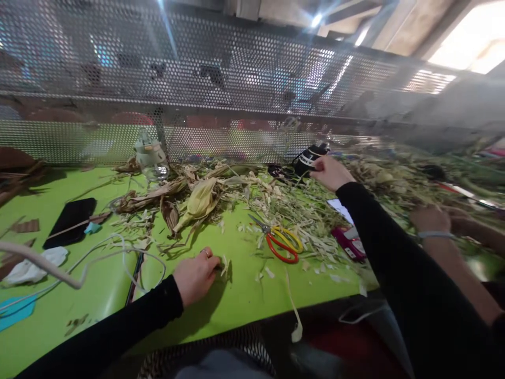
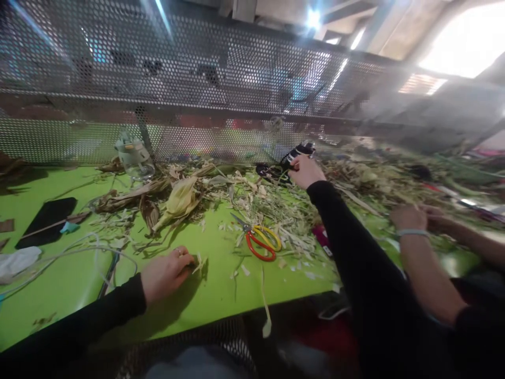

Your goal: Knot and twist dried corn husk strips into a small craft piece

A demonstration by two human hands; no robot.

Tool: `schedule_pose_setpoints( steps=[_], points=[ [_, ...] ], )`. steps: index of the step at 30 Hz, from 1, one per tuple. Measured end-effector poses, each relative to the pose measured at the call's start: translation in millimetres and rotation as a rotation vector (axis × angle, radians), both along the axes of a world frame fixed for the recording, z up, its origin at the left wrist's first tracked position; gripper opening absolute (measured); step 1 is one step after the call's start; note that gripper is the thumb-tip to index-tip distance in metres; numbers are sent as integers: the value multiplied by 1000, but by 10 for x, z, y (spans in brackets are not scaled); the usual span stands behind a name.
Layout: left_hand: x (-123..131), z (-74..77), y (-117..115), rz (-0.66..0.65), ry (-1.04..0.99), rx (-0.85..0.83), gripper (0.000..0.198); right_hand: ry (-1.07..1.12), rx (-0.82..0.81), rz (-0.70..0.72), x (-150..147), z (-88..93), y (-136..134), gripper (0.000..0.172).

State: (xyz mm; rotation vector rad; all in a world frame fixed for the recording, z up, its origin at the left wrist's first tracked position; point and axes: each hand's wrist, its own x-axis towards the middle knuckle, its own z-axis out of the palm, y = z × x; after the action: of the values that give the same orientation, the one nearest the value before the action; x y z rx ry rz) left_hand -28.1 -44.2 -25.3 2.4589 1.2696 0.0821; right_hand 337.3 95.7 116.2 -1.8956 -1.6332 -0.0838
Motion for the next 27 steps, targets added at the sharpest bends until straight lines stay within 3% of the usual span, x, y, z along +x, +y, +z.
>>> schedule_pose_setpoints(
  steps=[2, 5, 10, 12, 13, 17, 20, 24, 27],
  points=[
    [-12, 33, 9, -11, 1, 27, 28, -82, -53, 17, 10, -51, -1, 15],
    [-38, 96, 127, 32, -12, 120, 31, -259, -113, 23, -109, -162, 64, 12],
    [-68, 160, 603, 279, -34, 433, 32, -349, -177, 71, -430, -475, 355, 20],
    [-79, 155, 805, 372, -2, 493, 50, -349, -225, 106, -537, -619, 478, 19],
    [-88, 149, 894, 402, 20, 490, 57, -348, -247, 133, -584, -686, 529, 18],
    [-191, 134, 1163, 470, 81, 432, 49, -339, -320, 267, -730, -892, 640, 19],
    [-326, 120, 1315, 556, 13, 334, 49, -327, -340, 328, -812, -980, 667, 20],
    [-506, 67, 1505, 682, -332, 165, 45, -297, -300, 325, -930, -1061, 698, 20],
    [-649, 33, 1635, 760, -587, 100, 34, -294, -237, 295, -1037, -1127, 748, 36]
  ],
)
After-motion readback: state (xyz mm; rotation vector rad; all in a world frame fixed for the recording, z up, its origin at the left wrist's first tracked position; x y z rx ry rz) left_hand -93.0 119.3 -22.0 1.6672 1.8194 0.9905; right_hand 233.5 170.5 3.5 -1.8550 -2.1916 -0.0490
